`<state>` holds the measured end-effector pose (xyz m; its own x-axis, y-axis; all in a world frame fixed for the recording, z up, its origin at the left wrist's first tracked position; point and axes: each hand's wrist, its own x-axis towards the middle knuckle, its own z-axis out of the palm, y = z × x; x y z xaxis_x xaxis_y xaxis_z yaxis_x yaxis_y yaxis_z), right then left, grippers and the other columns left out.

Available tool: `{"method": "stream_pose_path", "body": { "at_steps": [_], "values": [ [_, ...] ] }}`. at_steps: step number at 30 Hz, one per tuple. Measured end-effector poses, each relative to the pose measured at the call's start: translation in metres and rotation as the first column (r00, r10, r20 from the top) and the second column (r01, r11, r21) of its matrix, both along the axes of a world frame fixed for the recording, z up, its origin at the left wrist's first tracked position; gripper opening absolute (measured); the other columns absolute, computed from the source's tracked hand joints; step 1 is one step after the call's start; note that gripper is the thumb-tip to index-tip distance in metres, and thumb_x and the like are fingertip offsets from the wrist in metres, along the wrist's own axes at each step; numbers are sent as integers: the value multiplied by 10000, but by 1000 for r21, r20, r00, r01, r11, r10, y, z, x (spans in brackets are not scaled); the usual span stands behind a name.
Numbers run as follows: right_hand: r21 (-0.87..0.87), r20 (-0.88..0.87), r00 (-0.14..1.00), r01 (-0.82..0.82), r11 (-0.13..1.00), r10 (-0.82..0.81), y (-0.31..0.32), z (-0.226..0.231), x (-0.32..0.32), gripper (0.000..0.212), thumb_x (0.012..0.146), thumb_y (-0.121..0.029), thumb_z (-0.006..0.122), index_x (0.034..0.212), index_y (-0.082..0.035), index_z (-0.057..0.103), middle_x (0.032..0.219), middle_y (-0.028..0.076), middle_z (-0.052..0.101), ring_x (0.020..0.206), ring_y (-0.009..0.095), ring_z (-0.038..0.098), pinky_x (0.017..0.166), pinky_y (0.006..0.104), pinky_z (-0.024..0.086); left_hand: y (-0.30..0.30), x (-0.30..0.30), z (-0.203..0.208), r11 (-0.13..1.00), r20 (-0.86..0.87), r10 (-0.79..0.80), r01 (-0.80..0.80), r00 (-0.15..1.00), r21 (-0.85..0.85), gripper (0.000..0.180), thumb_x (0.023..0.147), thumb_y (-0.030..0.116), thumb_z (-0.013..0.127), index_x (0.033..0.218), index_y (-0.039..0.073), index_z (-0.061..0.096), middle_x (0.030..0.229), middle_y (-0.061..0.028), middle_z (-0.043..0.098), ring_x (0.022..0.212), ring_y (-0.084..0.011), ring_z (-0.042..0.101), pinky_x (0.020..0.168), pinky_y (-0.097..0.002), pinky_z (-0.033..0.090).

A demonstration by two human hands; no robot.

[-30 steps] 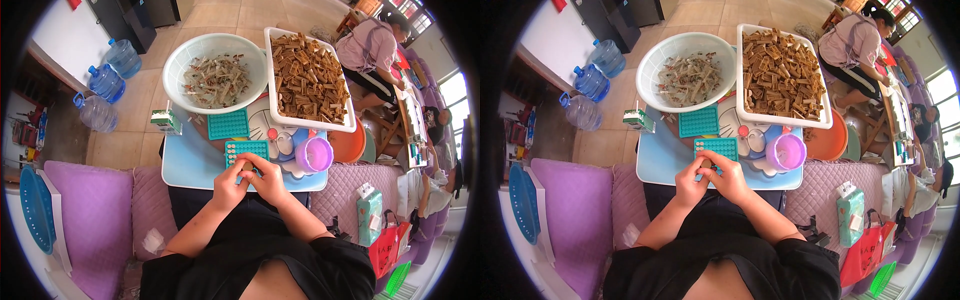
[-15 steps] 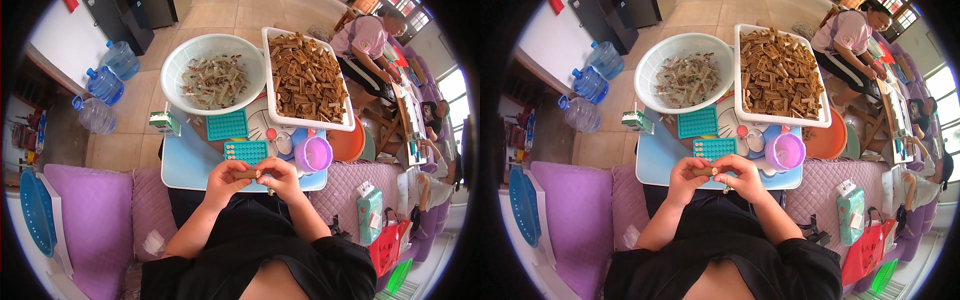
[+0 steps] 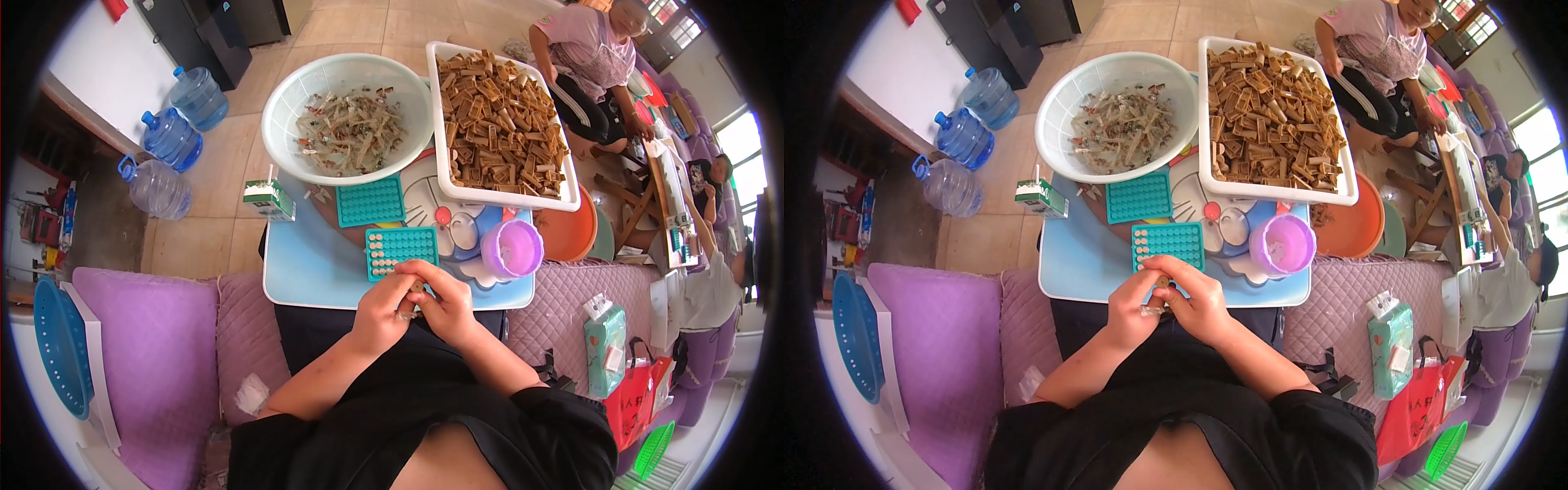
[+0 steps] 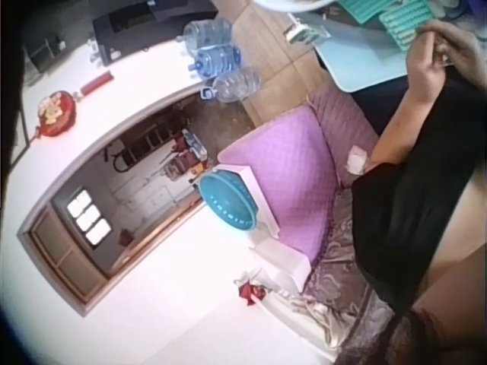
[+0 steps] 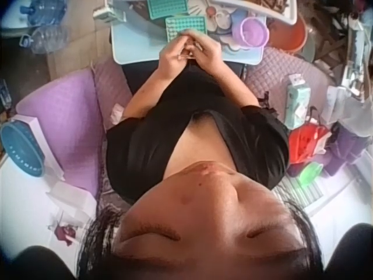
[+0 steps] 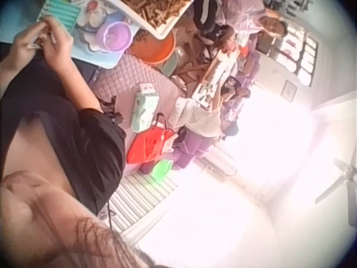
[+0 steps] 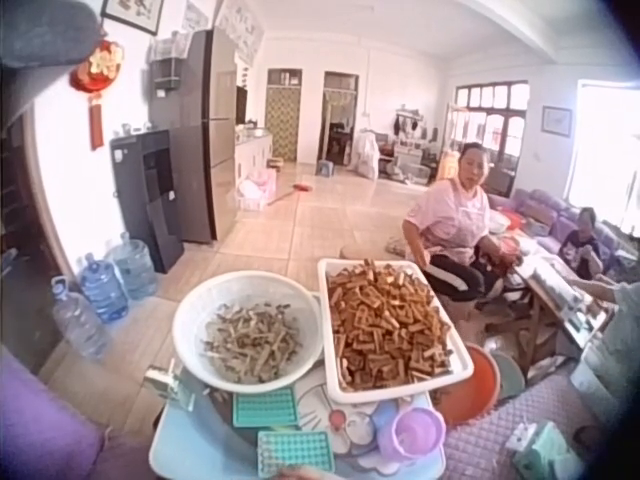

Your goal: The person assembles small green plastic inserts into larger brown plastic housings by hand.

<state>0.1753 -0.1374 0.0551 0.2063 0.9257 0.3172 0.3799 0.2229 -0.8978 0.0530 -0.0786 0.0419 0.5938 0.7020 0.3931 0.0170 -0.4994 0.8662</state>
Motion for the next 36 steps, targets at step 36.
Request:
{"method": "stream_pose_path", "body": {
  "at_steps": [36],
  "values": [
    [-493, 608, 793, 408, 768, -30, -25, -30, 170, 176, 714, -22, 578, 864, -30, 670, 794, 183, 647, 737, 309, 632, 681, 373, 499, 24, -27, -19, 623, 277, -159, 314, 948, -716, 162, 856, 63, 632, 987, 34, 541, 882, -22, 556, 837, -80, 535, 743, -227, 444]
  ]
}}
